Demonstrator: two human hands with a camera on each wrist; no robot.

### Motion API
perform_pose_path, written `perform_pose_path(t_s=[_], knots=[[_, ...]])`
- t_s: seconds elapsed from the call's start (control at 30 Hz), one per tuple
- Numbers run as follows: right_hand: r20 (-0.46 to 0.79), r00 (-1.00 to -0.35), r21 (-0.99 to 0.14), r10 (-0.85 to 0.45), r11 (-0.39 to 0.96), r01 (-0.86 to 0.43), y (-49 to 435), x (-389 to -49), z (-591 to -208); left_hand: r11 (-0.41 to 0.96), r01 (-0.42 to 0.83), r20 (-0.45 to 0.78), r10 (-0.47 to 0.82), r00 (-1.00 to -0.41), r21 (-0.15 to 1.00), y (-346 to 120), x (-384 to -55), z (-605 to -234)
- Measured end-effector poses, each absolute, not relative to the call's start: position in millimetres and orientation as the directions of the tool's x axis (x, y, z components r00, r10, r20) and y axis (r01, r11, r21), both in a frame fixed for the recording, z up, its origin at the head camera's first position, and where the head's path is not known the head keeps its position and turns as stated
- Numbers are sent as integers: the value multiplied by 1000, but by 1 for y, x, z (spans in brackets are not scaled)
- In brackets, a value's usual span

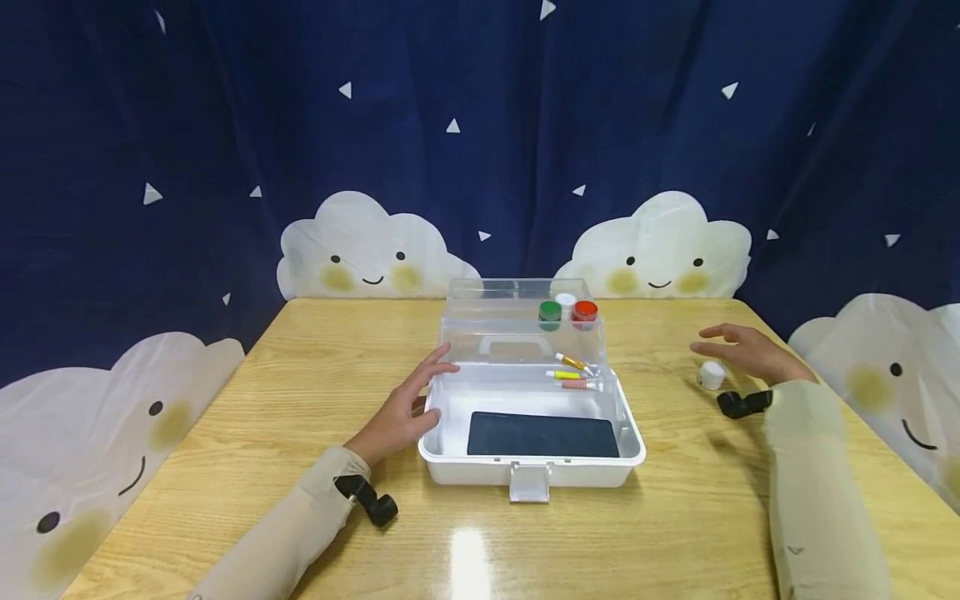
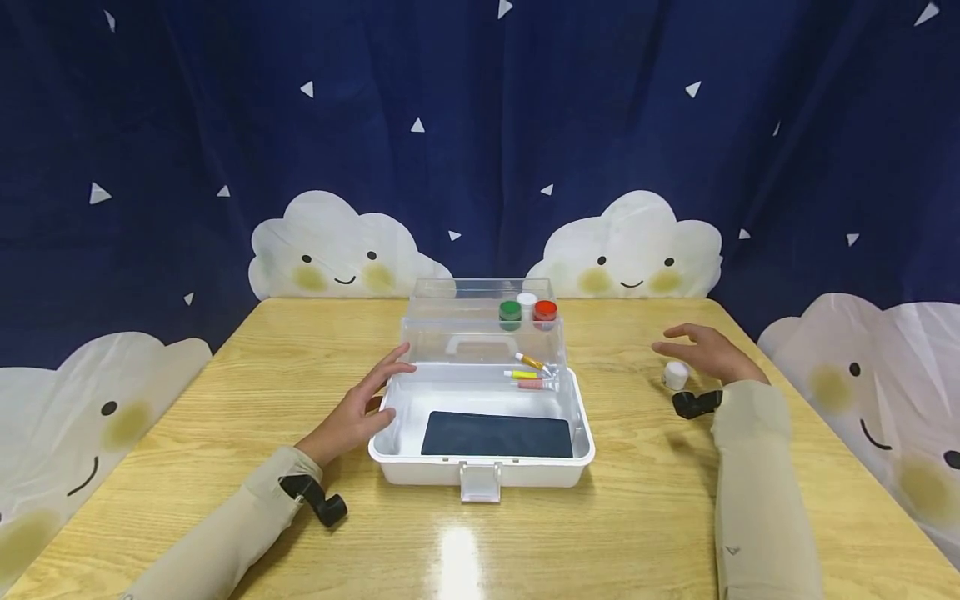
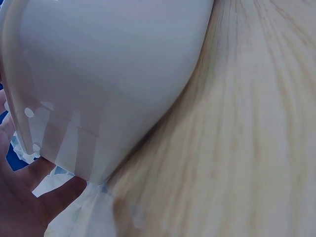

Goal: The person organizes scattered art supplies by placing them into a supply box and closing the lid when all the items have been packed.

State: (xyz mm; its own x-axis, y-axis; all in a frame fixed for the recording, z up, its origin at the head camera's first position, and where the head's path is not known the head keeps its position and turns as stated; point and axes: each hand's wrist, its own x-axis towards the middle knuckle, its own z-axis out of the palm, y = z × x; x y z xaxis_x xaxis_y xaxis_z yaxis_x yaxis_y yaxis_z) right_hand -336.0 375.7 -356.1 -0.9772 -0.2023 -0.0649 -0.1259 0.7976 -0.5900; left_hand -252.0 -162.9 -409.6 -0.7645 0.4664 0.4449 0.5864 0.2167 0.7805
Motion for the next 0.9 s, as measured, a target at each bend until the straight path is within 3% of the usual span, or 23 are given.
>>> perform_pose_path(t_s=[0.27,0.9], knots=[[-91,-976,-601,-200,792,-106,380,-334,-359,222,576,427,478,-768,787,-161,-242,-396],[-133,-961,-575,-244,808,-126,388,-335,-368,206,590,445,480,-756,781,-162,-249,-405]])
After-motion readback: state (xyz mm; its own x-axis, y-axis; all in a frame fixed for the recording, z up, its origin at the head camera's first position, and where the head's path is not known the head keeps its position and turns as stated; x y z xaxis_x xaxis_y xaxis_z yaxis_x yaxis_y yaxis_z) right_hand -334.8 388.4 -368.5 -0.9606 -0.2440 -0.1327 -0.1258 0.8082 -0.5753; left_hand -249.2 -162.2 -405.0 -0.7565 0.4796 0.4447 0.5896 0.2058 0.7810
